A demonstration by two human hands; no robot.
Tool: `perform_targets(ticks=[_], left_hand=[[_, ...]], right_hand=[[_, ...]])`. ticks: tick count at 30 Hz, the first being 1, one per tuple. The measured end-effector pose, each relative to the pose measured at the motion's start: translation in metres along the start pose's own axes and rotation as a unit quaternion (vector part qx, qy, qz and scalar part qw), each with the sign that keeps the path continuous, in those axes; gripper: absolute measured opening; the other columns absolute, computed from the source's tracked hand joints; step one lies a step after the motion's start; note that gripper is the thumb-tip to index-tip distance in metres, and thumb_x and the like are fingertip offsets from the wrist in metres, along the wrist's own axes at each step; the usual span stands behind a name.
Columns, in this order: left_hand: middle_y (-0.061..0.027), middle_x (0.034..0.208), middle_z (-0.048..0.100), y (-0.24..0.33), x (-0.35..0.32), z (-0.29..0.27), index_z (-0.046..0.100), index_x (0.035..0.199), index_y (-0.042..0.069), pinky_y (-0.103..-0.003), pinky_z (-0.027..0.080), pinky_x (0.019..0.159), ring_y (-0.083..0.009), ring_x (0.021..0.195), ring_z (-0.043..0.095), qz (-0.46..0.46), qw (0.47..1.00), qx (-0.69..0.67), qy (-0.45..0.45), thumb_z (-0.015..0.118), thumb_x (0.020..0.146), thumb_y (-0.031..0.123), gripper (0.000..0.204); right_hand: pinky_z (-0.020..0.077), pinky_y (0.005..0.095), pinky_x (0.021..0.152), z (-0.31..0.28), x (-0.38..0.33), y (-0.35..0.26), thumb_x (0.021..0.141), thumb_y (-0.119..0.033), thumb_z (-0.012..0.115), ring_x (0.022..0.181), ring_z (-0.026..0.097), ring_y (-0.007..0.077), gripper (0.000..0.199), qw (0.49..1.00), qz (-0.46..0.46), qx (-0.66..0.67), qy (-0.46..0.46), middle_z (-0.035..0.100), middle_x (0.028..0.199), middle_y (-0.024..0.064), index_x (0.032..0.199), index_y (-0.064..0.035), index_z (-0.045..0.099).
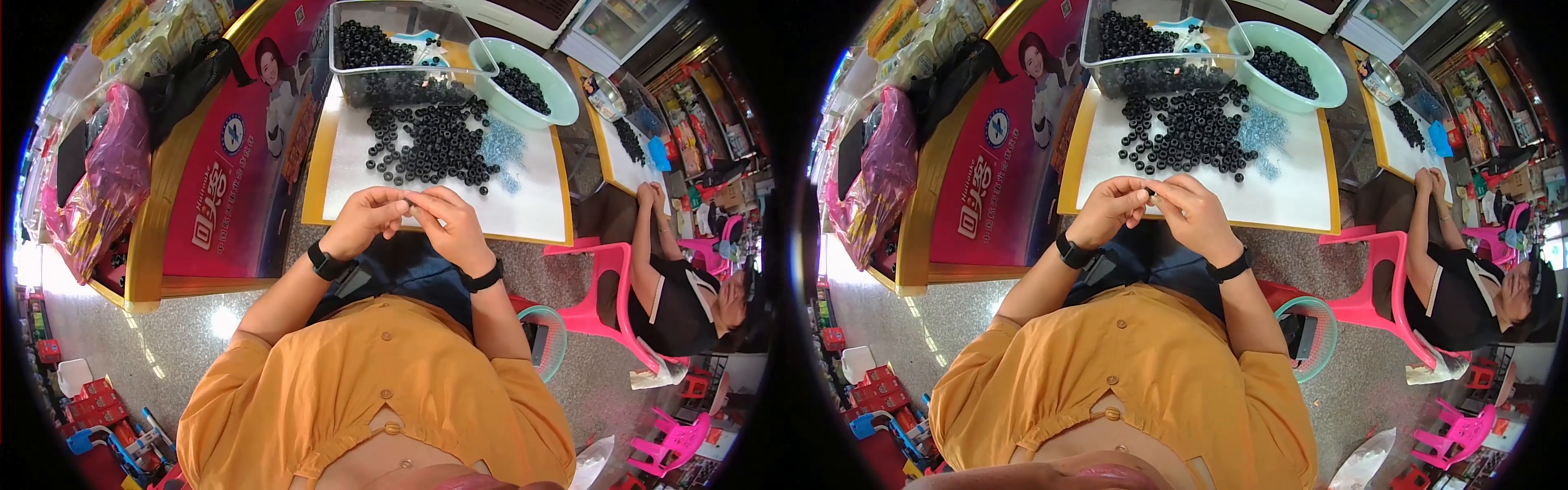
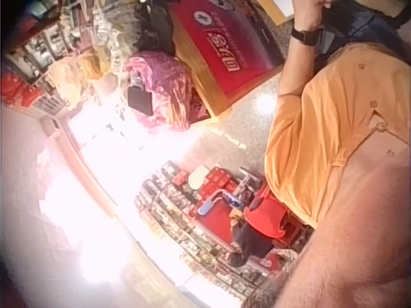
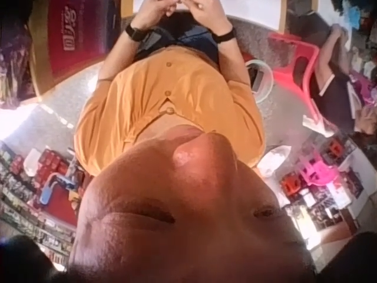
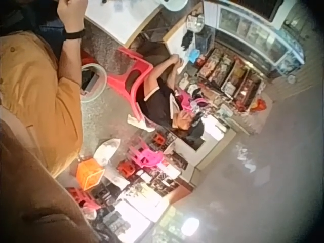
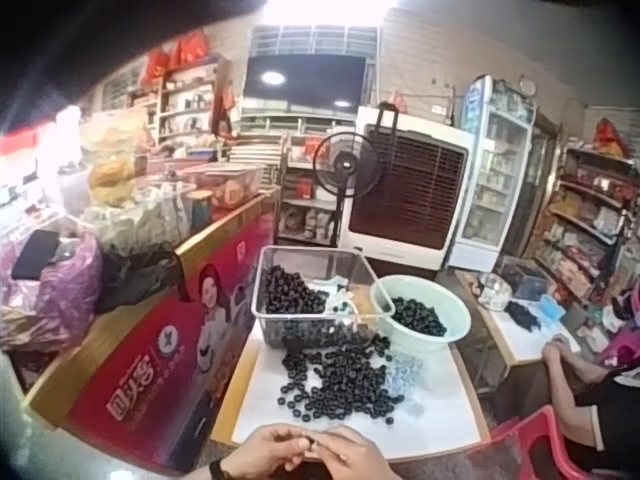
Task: The person assembles small black rubber parts by picking them up from the table and inserting small pins into them by hand.
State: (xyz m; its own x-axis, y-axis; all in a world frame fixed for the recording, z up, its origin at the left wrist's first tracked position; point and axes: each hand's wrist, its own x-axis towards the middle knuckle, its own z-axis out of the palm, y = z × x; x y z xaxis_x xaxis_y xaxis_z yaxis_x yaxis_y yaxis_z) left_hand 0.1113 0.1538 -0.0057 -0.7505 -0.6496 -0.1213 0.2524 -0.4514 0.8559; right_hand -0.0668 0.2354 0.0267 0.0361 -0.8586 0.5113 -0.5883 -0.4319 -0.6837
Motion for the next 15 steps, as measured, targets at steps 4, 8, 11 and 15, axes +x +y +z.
perform_targets(ticks=[4, 8, 11, 15], left_hand=[[-0.0012, 0.089, 0.066, 0.003, 0.0, 0.0, 0.065, 0.112, 0.0, -0.021, 0.047, 0.057, -0.0064, 0.065, 0.056, 0.0, 1.0, -0.013, -0.019, 0.067, 0.093, 0.016, 0.025], [-0.0014, 0.088, 0.066, 0.001, 0.005, 0.0, 0.065, 0.113, 0.0, -0.021, 0.047, 0.057, -0.0063, 0.066, 0.056, 0.009, 1.0, -0.007, 0.006, 0.067, 0.093, 0.014, 0.025], [-0.0024, 0.09, 0.066, -0.008, 0.008, -0.006, 0.064, 0.115, 0.002, -0.02, 0.045, 0.055, -0.0058, 0.066, 0.055, 0.025, 0.999, 0.025, 0.012, 0.066, 0.094, 0.017, 0.025], [-0.0024, 0.089, 0.066, -0.016, 0.005, -0.005, 0.064, 0.114, 0.0, -0.021, 0.047, 0.055, -0.0065, 0.064, 0.057, -0.009, 0.998, 0.064, 0.008, 0.066, 0.093, 0.015, 0.026]], right_hand=[[0.0498, 0.0301, 0.062, -0.007, 0.005, -0.009, 0.086, -0.002, 0.066, 0.07, 0.061, 0.0219, 0.023, 1.0, -0.003, -0.008, 0.003, 0.064, 0.087, 0.0101, 0.109, -0.0035, 0.07], [0.0508, 0.044, 0.066, -0.063, 0.006, -0.072, 0.083, -0.011, 0.068, 0.059, 0.054, 0.0221, 0.01, 0.984, -0.112, 0.108, 0.093, 0.059, 0.073, 0.0069, 0.079, -0.0024, 0.066], [0.0491, 0.0395, 0.052, -0.119, 0.023, -0.139, 0.091, -0.017, 0.062, 0.056, 0.052, 0.0196, 0.031, 0.862, -0.371, 0.311, -0.152, 0.052, 0.061, 0.0027, 0.062, -0.0088, 0.056], [0.0498, 0.0288, 0.066, -0.079, 0.032, -0.194, 0.088, -0.02, 0.061, 0.064, 0.06, 0.0132, 0.017, 0.617, -0.6, 0.497, 0.114, 0.065, 0.072, 0.001, 0.079, -0.0074, 0.068]])
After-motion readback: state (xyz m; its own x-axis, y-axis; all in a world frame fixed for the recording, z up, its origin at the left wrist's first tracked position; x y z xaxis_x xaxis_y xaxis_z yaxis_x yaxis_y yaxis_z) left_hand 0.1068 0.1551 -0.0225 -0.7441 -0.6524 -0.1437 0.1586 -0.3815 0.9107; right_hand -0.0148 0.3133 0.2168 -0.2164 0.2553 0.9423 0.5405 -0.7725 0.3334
